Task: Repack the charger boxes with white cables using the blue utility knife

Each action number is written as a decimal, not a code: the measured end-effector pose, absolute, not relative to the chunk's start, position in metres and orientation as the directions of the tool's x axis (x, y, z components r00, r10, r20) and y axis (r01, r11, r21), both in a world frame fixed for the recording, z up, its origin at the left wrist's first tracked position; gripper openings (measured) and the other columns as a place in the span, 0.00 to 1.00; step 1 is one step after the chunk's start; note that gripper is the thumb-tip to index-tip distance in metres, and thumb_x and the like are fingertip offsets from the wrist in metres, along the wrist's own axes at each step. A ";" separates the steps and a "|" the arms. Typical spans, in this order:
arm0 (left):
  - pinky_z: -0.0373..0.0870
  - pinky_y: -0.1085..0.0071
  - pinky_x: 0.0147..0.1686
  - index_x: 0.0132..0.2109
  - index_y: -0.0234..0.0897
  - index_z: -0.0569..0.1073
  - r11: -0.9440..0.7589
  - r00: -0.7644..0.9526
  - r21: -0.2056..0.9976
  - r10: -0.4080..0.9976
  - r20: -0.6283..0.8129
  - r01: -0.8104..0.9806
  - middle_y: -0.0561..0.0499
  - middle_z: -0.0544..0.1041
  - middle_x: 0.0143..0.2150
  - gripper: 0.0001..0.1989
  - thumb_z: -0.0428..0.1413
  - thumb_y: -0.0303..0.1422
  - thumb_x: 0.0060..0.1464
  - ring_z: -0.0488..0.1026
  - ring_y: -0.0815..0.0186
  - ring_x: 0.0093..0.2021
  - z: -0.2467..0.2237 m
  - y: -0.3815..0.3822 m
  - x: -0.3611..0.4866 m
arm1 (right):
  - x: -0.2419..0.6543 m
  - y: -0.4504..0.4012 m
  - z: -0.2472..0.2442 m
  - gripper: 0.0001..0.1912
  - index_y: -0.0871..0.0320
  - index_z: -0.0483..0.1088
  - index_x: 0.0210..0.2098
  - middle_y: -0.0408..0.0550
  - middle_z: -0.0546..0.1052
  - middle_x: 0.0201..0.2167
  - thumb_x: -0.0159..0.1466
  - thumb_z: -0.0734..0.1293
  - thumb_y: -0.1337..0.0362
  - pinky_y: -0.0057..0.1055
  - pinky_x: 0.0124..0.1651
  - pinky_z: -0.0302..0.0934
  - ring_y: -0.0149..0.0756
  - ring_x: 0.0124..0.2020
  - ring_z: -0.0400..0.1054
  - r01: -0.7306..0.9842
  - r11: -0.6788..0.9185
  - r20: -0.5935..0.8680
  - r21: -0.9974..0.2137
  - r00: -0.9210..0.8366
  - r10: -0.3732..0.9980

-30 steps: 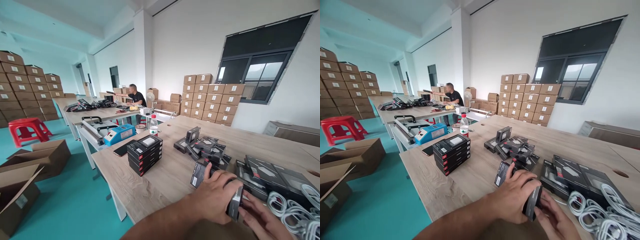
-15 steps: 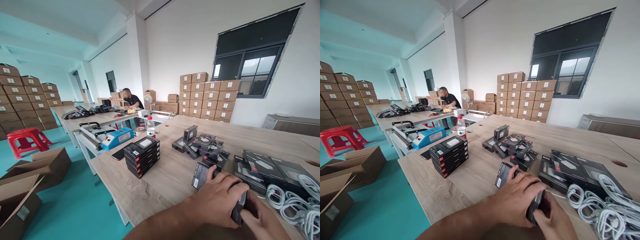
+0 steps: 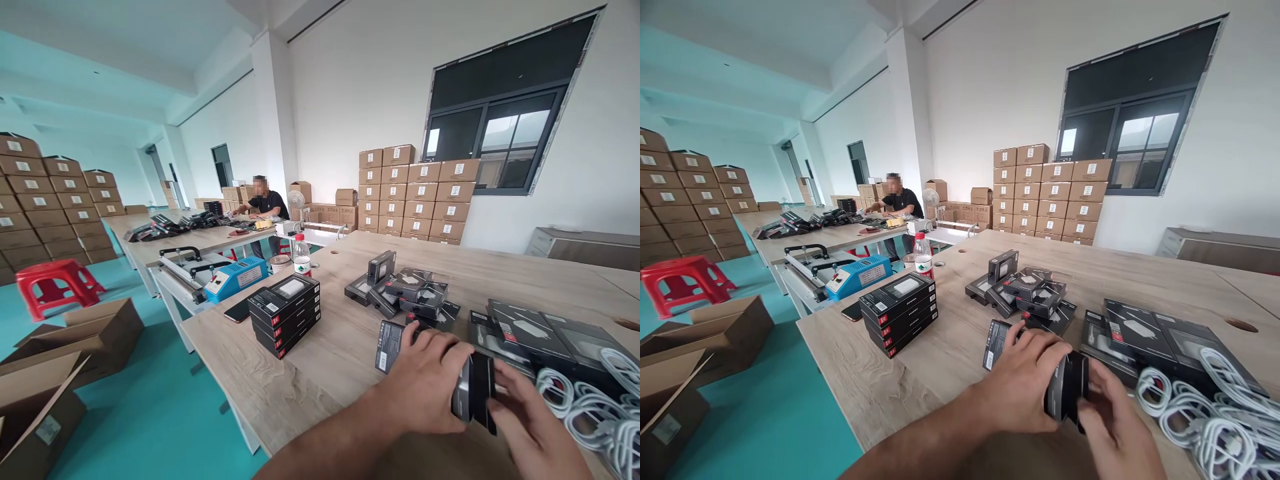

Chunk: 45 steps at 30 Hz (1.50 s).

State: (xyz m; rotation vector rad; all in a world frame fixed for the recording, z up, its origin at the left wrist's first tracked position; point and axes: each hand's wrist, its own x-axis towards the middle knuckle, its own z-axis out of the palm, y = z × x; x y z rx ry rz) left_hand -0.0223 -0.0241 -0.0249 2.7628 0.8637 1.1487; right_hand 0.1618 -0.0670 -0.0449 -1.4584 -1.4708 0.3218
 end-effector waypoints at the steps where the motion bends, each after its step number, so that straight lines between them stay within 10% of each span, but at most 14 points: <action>1: 0.41 0.48 0.68 0.66 0.40 0.57 -0.832 0.553 0.232 0.518 0.653 0.504 0.42 0.69 0.61 0.44 0.62 0.41 0.42 0.64 0.51 0.61 -0.025 -0.024 -0.022 | 0.160 -0.068 -0.046 0.30 0.53 0.69 0.53 0.54 0.76 0.53 0.55 0.64 0.46 0.40 0.40 0.74 0.52 0.48 0.74 0.652 0.288 0.518 -0.702 0.190 0.834; 9: 0.46 0.50 0.67 0.64 0.38 0.59 -0.777 0.397 0.312 0.569 0.720 0.546 0.41 0.69 0.59 0.45 0.62 0.40 0.38 0.64 0.51 0.60 -0.023 -0.027 -0.016 | 0.181 -0.059 -0.057 0.17 0.49 0.78 0.43 0.50 0.72 0.58 0.68 0.59 0.54 0.47 0.52 0.69 0.51 0.54 0.71 0.850 0.497 0.821 -0.173 -0.154 0.550; 14: 0.42 0.51 0.68 0.65 0.38 0.58 -0.819 0.448 0.254 0.510 0.734 0.515 0.41 0.69 0.60 0.44 0.62 0.39 0.40 0.63 0.51 0.62 -0.021 -0.027 -0.018 | 0.178 -0.051 -0.068 0.22 0.48 0.79 0.43 0.51 0.75 0.55 0.66 0.57 0.48 0.51 0.54 0.67 0.55 0.57 0.69 0.765 0.418 0.669 -0.489 0.022 0.743; 22: 0.49 0.51 0.64 0.67 0.39 0.59 -0.767 0.520 0.326 0.623 0.585 0.552 0.38 0.67 0.64 0.45 0.64 0.40 0.41 0.62 0.47 0.63 0.001 -0.014 -0.034 | 0.156 -0.066 -0.018 0.21 0.54 0.66 0.26 0.49 0.73 0.55 0.49 0.75 0.47 0.40 0.53 0.67 0.48 0.54 0.69 0.103 0.295 0.313 -0.950 0.308 0.898; 29: 0.30 0.42 0.68 0.70 0.35 0.56 -0.548 0.502 0.435 0.835 0.225 0.715 0.32 0.58 0.70 0.61 0.71 0.42 0.29 0.50 0.38 0.71 0.002 0.012 -0.072 | 0.196 -0.061 0.000 0.18 0.55 0.69 0.30 0.41 0.79 0.30 0.42 0.78 0.61 0.19 0.22 0.62 0.30 0.28 0.72 -0.520 0.331 -0.041 -0.788 0.580 0.814; 33: 0.39 0.47 0.70 0.70 0.41 0.57 -0.435 0.406 0.844 0.865 0.295 0.314 0.39 0.57 0.72 0.52 0.68 0.48 0.41 0.48 0.45 0.73 0.008 0.014 -0.071 | 0.202 -0.060 0.001 0.12 0.57 0.73 0.28 0.41 0.78 0.27 0.45 0.76 0.63 0.20 0.19 0.60 0.30 0.26 0.70 -0.581 0.276 -0.036 -0.765 0.466 0.884; 36: 0.66 0.53 0.57 0.64 0.38 0.66 0.006 0.573 0.980 0.812 0.113 -0.200 0.36 0.71 0.62 0.36 0.58 0.53 0.54 0.69 0.47 0.61 0.008 0.002 -0.048 | 0.194 -0.060 -0.003 0.14 0.57 0.75 0.31 0.44 0.80 0.30 0.48 0.76 0.59 0.27 0.27 0.68 0.34 0.29 0.72 -0.527 0.209 -0.003 -0.824 0.372 0.928; 39: 0.73 0.58 0.45 0.54 0.31 0.76 0.354 0.811 0.913 0.583 -0.047 -0.202 0.35 0.80 0.49 0.27 0.63 0.45 0.52 0.79 0.50 0.46 0.001 -0.015 -0.024 | 0.187 -0.061 -0.009 0.22 0.57 0.76 0.40 0.50 0.80 0.38 0.51 0.76 0.50 0.35 0.36 0.70 0.42 0.38 0.73 -0.352 0.215 0.089 -0.911 0.340 0.936; 45: 0.72 0.72 0.40 0.45 0.35 0.79 0.337 0.612 0.840 0.791 -0.007 -0.426 0.44 0.83 0.43 0.16 0.69 0.27 0.46 0.79 0.63 0.41 -0.003 -0.020 -0.007 | 0.183 -0.074 -0.005 0.14 0.52 0.75 0.43 0.49 0.74 0.40 0.63 0.67 0.52 0.37 0.40 0.64 0.41 0.41 0.69 0.557 0.412 0.633 -0.721 0.286 0.720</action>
